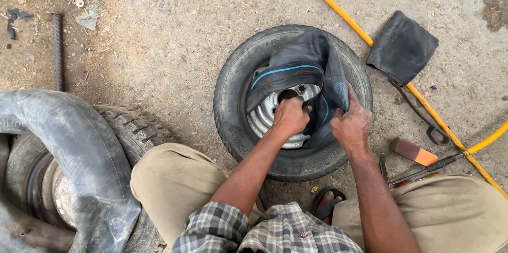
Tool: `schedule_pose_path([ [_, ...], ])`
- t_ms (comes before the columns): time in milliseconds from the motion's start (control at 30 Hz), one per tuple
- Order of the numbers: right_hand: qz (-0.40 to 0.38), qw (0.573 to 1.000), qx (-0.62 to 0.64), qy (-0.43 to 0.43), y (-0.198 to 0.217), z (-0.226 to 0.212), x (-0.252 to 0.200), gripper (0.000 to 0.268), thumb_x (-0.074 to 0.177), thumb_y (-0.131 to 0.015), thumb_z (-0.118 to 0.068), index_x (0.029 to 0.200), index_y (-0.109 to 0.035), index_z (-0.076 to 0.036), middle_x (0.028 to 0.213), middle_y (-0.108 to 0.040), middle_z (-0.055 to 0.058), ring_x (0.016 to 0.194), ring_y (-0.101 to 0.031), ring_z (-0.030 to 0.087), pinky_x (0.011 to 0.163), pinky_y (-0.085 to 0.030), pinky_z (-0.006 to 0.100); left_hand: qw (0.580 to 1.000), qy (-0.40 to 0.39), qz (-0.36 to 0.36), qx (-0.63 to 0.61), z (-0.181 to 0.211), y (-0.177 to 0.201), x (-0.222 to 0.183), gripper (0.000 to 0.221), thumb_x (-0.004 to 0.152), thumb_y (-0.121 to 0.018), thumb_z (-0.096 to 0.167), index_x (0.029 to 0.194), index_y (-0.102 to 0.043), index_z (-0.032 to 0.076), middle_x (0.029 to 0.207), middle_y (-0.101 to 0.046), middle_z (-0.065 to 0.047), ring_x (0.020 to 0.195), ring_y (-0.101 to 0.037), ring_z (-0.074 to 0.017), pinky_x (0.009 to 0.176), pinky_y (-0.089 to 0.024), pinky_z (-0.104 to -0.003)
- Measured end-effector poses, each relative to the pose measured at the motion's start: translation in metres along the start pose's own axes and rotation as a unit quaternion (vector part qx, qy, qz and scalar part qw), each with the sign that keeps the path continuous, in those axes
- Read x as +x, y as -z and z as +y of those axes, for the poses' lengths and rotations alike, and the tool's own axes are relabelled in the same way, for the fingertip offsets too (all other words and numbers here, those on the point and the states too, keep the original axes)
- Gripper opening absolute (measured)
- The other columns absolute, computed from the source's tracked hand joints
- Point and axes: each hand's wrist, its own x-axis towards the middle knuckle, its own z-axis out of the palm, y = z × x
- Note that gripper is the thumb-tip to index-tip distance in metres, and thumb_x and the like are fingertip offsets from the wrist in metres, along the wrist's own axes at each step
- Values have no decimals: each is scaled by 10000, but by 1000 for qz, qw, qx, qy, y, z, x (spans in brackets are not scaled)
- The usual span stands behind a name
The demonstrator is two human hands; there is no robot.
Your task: The person inserts a rubber tube into a tire by hand, tucks a patch inside, and presses the tube into the rim. They then fit the tire onto the wheel rim, pressing the edges down and rotating the assembly to seat the tire completely.
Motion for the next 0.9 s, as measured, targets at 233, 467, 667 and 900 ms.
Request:
schedule_pose_path([
  [233, -19, 990, -134, 31, -12, -27, -11, 805, 927, -678, -111, 1599, -280, 86, 909, -706, 301, 747, -711, 445, 674, -550, 532, 999, 6, -18, -46, 18, -26, 13, 373, 891, -705, 298, 923, -725, -74, 999, -685, -346, 980, -662, -507, 911, -531, -534],
  [467, -6, 999, 13, 33, -6, -43, -19, 1093, 619, -700, 21, 1559, -147, 86, 1161, -606, 397, 1036, -616, 552, 918, -485, 563, 919, 93, -179, -338, 2, -35, 27, 259, 893, -588, 61, 1070, -729, -66, 980, -777, -184, 913, -755, -272, 847, -578, -397],
  [667, -69, 990, 65, -102, -2, -33, -3, 996, 760, -704, -8, 1627, -215, -5, 1251, -642, 324, 1146, -655, 464, 1022, -507, 484, 886, 24, -274, -373, -22, -30, 36, 277, 880, -593, -18, 1101, -758, -43, 1026, -782, -124, 947, -715, -196, 875, -562, -318],
  [900, -33, 988, 148, -18, 4, 4, -11, 778, 702, -723, 29, 1444, -493, 80, 1239, -689, 242, 1128, -689, 359, 1037, -528, 426, 897, 96, -252, -349, -57, -39, 33, 650, 698, -671, -132, 1331, -605, 1, 1250, -709, -136, 1122, -677, -209, 942, -561, -318],
])
